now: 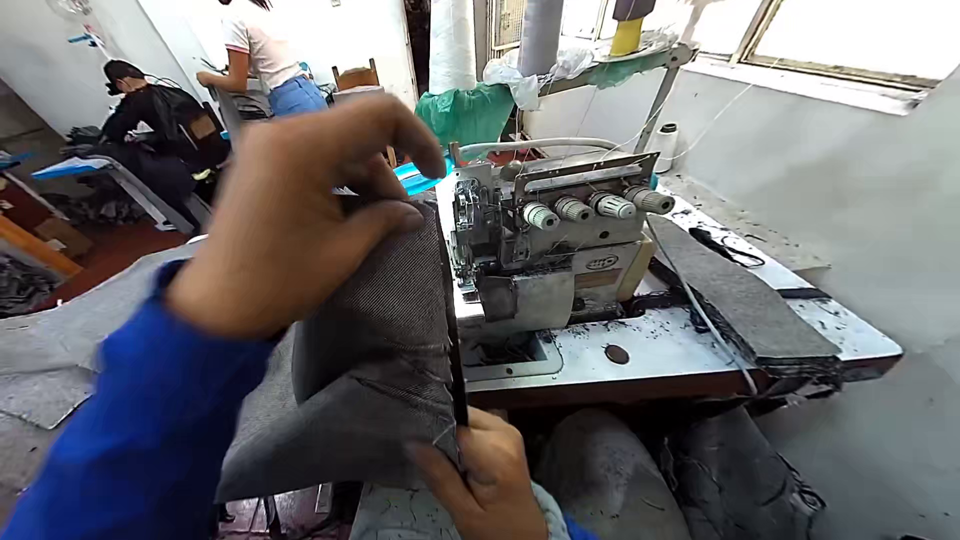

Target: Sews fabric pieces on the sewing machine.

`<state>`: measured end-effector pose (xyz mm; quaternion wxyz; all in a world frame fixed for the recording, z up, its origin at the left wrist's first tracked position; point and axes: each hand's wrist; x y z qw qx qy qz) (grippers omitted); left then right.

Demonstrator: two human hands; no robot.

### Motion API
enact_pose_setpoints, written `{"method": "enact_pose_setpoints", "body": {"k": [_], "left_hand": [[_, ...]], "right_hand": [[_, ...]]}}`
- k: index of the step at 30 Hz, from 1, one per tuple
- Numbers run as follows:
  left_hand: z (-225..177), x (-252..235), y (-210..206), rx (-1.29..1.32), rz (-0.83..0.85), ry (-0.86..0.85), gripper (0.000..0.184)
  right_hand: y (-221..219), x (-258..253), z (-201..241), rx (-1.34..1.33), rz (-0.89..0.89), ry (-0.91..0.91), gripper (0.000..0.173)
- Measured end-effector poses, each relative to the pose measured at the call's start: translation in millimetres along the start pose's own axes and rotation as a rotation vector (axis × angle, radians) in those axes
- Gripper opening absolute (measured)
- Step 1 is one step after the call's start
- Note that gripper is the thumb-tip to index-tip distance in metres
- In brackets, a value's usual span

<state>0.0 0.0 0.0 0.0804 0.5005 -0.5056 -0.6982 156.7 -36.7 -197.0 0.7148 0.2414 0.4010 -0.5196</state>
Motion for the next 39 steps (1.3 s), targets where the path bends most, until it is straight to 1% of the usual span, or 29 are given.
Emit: {"method": "enact_pose_setpoints", "body": {"k": [1, 2, 3, 4, 5, 6, 8, 10, 12, 14, 16, 18, 20, 23, 27, 29, 32, 33, 35, 37, 39], "left_hand": [[8.4, 3.6, -19.0, -0.028, 0.077, 0.068, 0.028], [16.4, 8.9, -42.7, -0.025, 0.168, 0.139, 0.029], [22.8, 16.3, -69.0, -0.007, 0.253, 0.205, 0.029], [28.2, 26.7, -96.0, 0.009, 0.282, 0.247, 0.028], [30.9, 39.0, -120.0, 0.013, 0.244, 0.27, 0.025], [30.9, 50.6, -137.7, -0.01, 0.16, 0.271, 0.02], [26.9, 63.1, -152.7, -0.133, -0.013, 0.211, 0.015], [16.8, 70.2, -153.6, -0.329, -0.068, 0.128, 0.005], [-2.7, 77.1, -149.9, -0.511, -0.013, 0.076, 0.011], [-25.5, 82.0, -147.4, -0.621, 0.075, 0.103, 0.017], [-39.5, 86.3, -152.7, -0.671, 0.113, 0.156, 0.028], [-42.8, 87.4, -159.6, -0.643, 0.089, 0.189, 0.032], [-41.2, 86.9, -163.4, -0.594, 0.062, 0.187, 0.035], [-33.1, 83.7, -165.9, -0.49, 0.03, 0.175, 0.037], [-21.4, 75.0, -167.2, -0.291, 0.028, 0.257, 0.028], [-10.3, 67.2, -162.0, -0.22, 0.07, 0.307, 0.025], [-0.7, 53.0, -142.1, -0.142, 0.216, 0.377, 0.018], [-2.3, 51.6, -134.1, -0.156, 0.208, 0.36, 0.017], [-11.7, 55.8, -119.2, -0.211, 0.119, 0.279, 0.022], [-24.0, 68.2, -112.0, -0.206, 0.033, 0.179, 0.024], [-33.5, 80.1, -108.7, -0.127, 0.053, 0.083, 0.024]], "right_hand": [[-3.1, 16.0, 1.3, -0.055, -0.042, -0.101, 0.027], [-6.2, 31.5, 0.8, -0.136, -0.086, -0.251, 0.024], [-8.1, 45.3, -2.3, -0.223, -0.126, -0.431, 0.021], [-7.6, 56.8, -7.9, -0.305, -0.147, -0.605, 0.022], [-5.1, 64.6, -13.5, -0.373, -0.158, -0.741, 0.024], [-0.8, 69.0, -18.0, -0.429, -0.159, -0.825, 0.023], [7.7, 71.7, -22.6, -0.487, -0.152, -0.887, 0.025], [12.4, 73.8, -22.9, -0.504, -0.12, -0.908, 0.026], [14.3, 74.2, -20.5, -0.5, -0.076, -0.931, 0.026], [15.6, 71.7, -17.8, -0.474, -0.041, -0.947, 0.026], [18.3, 68.8, -16.1, -0.445, -0.008, -0.941, 0.025], [21.0, 66.4, -17.1, -0.404, 0.017, -0.91, 0.024], [23.0, 61.2, -16.1, -0.34, 0.035, -0.888, 0.023], [24.9, 56.0, -15.8, -0.259, 0.025, -0.776, 0.024], [31.6, 49.0, -11.3, -0.183, -0.048, -0.687, 0.027], [36.9, 39.9, -7.4, -0.16, -0.076, -0.676, 0.03], [44.2, 29.9, -14.4, -0.176, -0.097, -0.653, 0.034], [45.3, 27.5, -19.4, -0.182, -0.101, -0.628, 0.036], [47.5, 20.5, -27.2, -0.197, -0.11, -0.594, 0.04], [48.7, 13.2, -34.1, -0.184, -0.104, -0.557, 0.039], [46.0, 8.6, -40.3, -0.135, -0.083, -0.518, 0.038]]}}
Point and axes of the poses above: each hand's wrist, its own x-axis away from the middle knuckle, its own y-axis out of the back of the hand, z = x × y, and after that the axes turned 10 degrees about -x, right-handed
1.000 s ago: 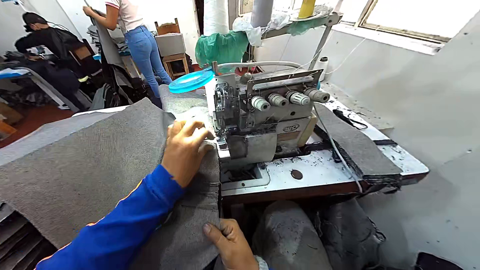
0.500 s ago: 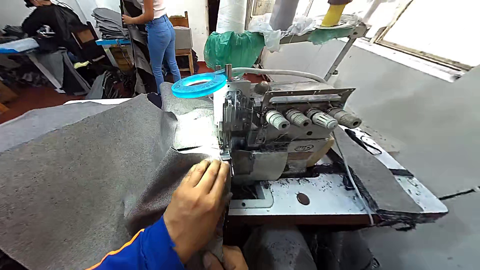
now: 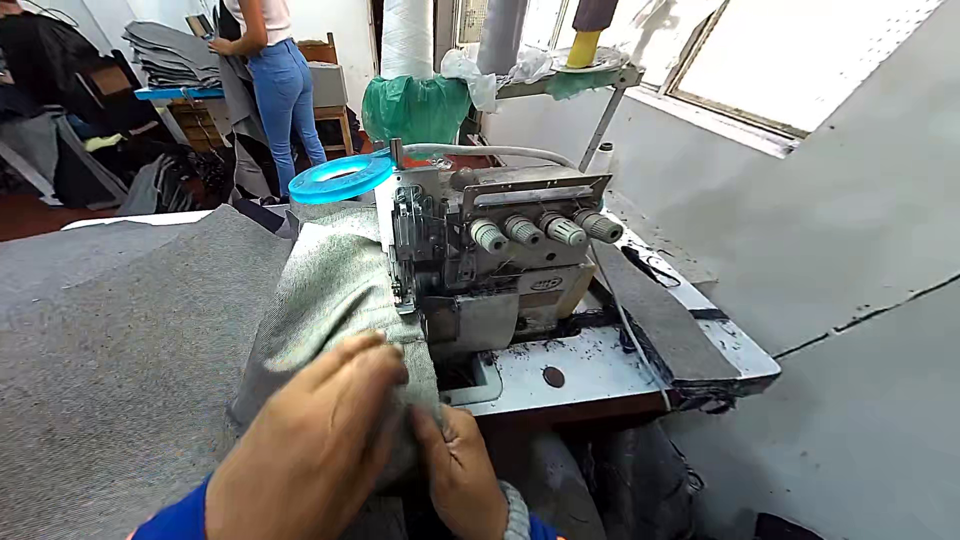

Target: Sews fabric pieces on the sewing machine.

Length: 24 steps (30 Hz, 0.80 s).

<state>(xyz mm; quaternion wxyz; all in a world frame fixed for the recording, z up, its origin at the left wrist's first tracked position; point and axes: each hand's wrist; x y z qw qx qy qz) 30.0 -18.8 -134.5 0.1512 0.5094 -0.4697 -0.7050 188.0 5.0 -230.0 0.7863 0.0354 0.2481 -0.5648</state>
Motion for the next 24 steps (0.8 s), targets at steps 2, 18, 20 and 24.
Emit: {"method": "enact_pose_setpoints", "body": {"k": [2, 18, 20, 24], "left_hand": [[0.4, 12.6, -4.3, 0.021, 0.049, -0.104, 0.039], [57.5, -0.1, -51.3, -0.089, -0.027, -0.164, 0.03], [50.3, 8.8, -50.2, -0.107, -0.032, -0.105, 0.033], [58.6, 70.0, -75.3, -0.421, -0.189, 0.298, 0.045]], "right_hand": [[-2.2, -5.3, -2.2, 0.102, 0.017, 0.07, 0.041], [-9.4, -36.2, -5.0, 0.677, -0.067, 0.486, 0.037], [2.3, -27.5, -16.4, 0.695, -0.109, 0.511, 0.04], [38.2, -13.6, -44.4, 0.987, -0.066, 0.427, 0.035]]}}
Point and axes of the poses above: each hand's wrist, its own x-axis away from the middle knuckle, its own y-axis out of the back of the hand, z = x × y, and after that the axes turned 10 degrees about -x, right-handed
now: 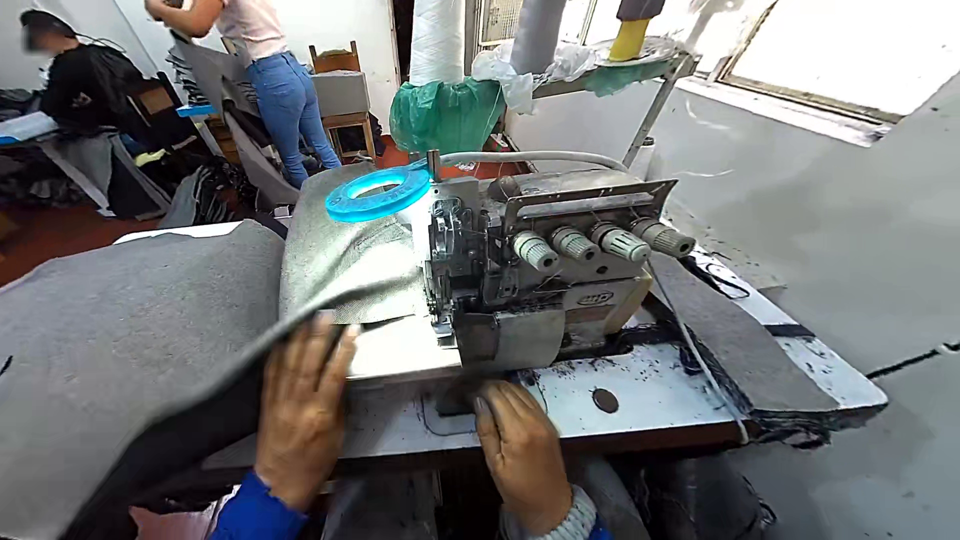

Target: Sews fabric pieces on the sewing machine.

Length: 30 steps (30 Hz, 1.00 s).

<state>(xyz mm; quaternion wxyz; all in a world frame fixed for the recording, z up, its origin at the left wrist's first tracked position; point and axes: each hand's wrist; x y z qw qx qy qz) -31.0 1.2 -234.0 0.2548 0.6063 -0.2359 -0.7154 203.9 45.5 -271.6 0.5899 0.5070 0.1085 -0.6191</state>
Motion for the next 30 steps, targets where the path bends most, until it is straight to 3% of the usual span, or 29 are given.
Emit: {"method": "enact_pose_setpoints", "body": {"k": [3, 7, 9, 11, 13, 14, 17, 20, 23, 25, 27, 30], "left_hand": [[38.0, -4.7, -44.7, 0.021, 0.266, 0.283, 0.078], [60.1, -67.6, -123.3, 0.218, 0.457, 0.32, 0.073], [54.4, -93.7, -127.6, 0.247, 0.549, 0.345, 0.073], [41.0, -107.0, -101.9, 0.21, 0.673, 0.399, 0.062], [41.8, -106.4, -58.1, 0.102, 0.828, 0.368, 0.047], [50.3, -98.8, -27.0, 0.047, 0.817, 0.333, 0.037], [107.5, -51.1, 87.2, -0.195, 0.497, 0.291, 0.021], [168.7, -19.7, 182.7, -0.367, 0.659, 0.483, 0.022], [194.2, -7.6, 199.7, -0.315, 0.812, 0.39, 0.016], [192.5, -24.2, 196.2, -0.333, 0.972, 0.348, 0.024], [194.9, -44.8, 190.4, -0.351, 1.159, 0.334, 0.026], [211.0, -62.9, 191.3, -0.187, 1.276, 0.31, 0.018]], "right_hand": [[-9.6, 7.0, -8.6, 0.284, 0.122, 0.056, 0.044], [0.6, 0.3, 1.9, 0.319, 0.422, -0.157, 0.068], [8.8, -8.0, 1.5, 0.294, 0.671, -0.323, 0.075], [11.5, -18.3, 0.2, 0.268, 0.849, -0.418, 0.078], [12.8, -20.9, 0.4, 0.245, 0.886, -0.424, 0.078], [12.9, -20.3, -0.4, 0.234, 0.875, -0.407, 0.078], [11.9, -13.6, -4.7, 0.22, 0.81, -0.332, 0.076], [12.4, -13.0, -6.0, 0.21, 0.821, -0.327, 0.074], [13.4, -12.5, -6.3, 0.172, 0.809, -0.313, 0.069], [14.1, -9.7, -7.2, 0.129, 0.769, -0.271, 0.062], [16.3, -1.2, -9.5, 0.088, 0.642, -0.147, 0.05], [17.8, 13.7, -18.7, 0.055, 0.475, 0.054, 0.035]]}}
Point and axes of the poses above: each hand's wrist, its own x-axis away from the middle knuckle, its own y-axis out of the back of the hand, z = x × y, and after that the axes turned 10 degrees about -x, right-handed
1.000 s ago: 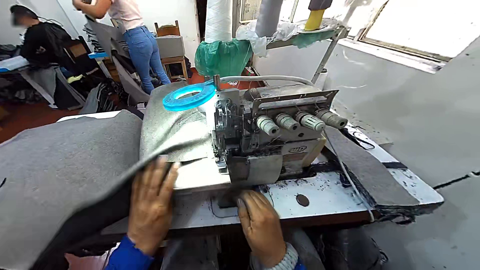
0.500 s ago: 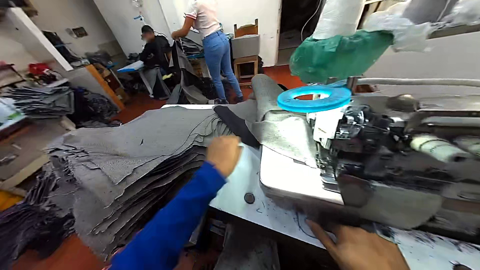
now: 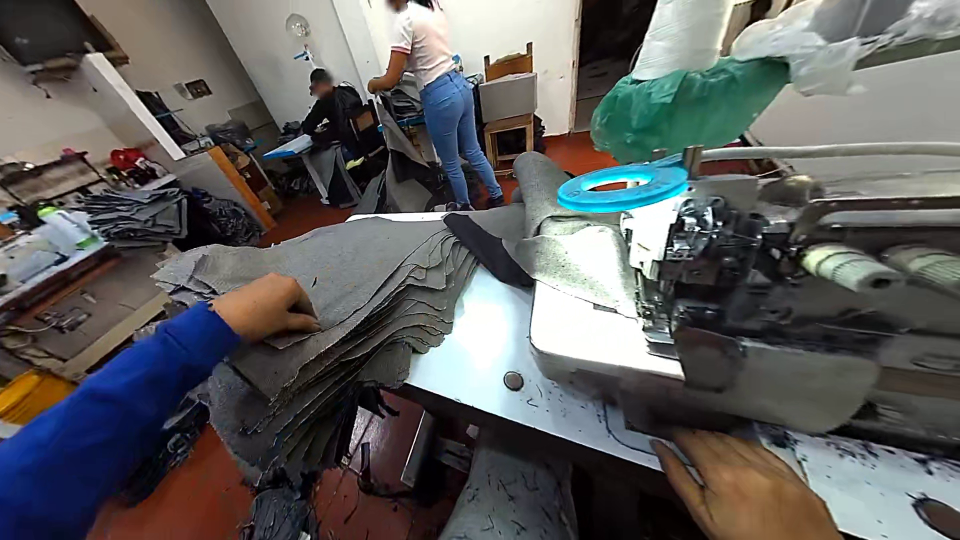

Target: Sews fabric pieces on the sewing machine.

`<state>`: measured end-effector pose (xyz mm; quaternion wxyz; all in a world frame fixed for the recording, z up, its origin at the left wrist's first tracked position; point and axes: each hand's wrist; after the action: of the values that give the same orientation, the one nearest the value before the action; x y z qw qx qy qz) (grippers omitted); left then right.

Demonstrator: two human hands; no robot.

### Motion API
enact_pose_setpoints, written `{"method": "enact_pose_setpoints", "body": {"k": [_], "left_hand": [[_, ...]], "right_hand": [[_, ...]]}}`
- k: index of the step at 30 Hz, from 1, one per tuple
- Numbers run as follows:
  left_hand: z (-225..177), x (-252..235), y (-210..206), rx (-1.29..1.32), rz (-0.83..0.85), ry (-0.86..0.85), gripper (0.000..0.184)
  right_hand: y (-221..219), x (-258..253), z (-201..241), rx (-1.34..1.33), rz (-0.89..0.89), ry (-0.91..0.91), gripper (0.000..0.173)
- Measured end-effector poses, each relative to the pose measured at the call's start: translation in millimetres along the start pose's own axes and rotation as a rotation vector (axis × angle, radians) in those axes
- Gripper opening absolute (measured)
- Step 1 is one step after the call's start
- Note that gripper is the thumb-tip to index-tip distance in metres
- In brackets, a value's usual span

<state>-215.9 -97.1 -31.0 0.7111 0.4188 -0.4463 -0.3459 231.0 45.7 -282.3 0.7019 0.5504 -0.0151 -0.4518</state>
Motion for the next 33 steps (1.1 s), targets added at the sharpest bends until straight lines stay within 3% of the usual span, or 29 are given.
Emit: {"method": "enact_pose_setpoints", "body": {"k": [5, 10, 17, 21, 23, 25, 28, 29, 30, 33], "left_hand": [[2.7, -8.7, -10.0, -0.01, 0.002, -0.04, 0.012], [12.2, 1.5, -8.0, 0.254, 0.034, -0.097, 0.022], [-11.1, -14.3, 2.7, -0.012, 0.01, -0.001, 0.015], [-10.0, -2.3, 32.7, 0.167, -0.377, 0.159, 0.023], [-45.9, 11.3, 40.7, 0.347, -0.515, 0.18, 0.024], [-105.4, 22.8, 32.9, 0.586, -0.476, 0.036, 0.021], [-203.0, 13.5, 7.3, 1.016, -0.281, -0.202, 0.021], [-228.6, 2.1, -0.5, 1.128, -0.243, -0.238, 0.021], [-250.3, -11.1, -6.5, 1.205, -0.241, -0.26, 0.022], [-287.7, -43.1, -16.1, 1.17, -0.368, -0.388, 0.021]], "right_hand": [[-2.6, 9.5, -3.8, -0.041, -0.034, 0.044, 0.032], [-1.9, 10.6, -5.5, -0.057, -0.057, 0.069, 0.031], [-1.7, 12.8, -8.7, -0.08, -0.097, 0.094, 0.031], [3.2, 28.1, -0.4, -0.345, -0.158, 0.023, 0.038], [9.8, 34.0, 21.9, -0.474, -0.171, -0.007, 0.043], [16.7, 29.5, 54.3, -0.715, -0.106, -0.033, 0.053], [13.3, 5.5, 94.6, -1.203, 0.072, -0.166, 0.105], [9.2, -8.4, 104.4, -1.341, 0.074, -0.233, 0.114], [7.3, -23.7, 113.5, -1.461, 0.047, -0.316, 0.111], [11.6, -64.1, 138.3, -1.606, -0.119, -0.697, 0.049]]}}
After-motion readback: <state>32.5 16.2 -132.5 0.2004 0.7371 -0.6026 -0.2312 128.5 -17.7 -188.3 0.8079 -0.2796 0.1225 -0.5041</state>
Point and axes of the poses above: each hand's wrist, its own x-axis away from the middle knuckle, its own y-axis out of the back of the hand, z = x × y, and after that the axes turned 10 degrees about -x, right-handed
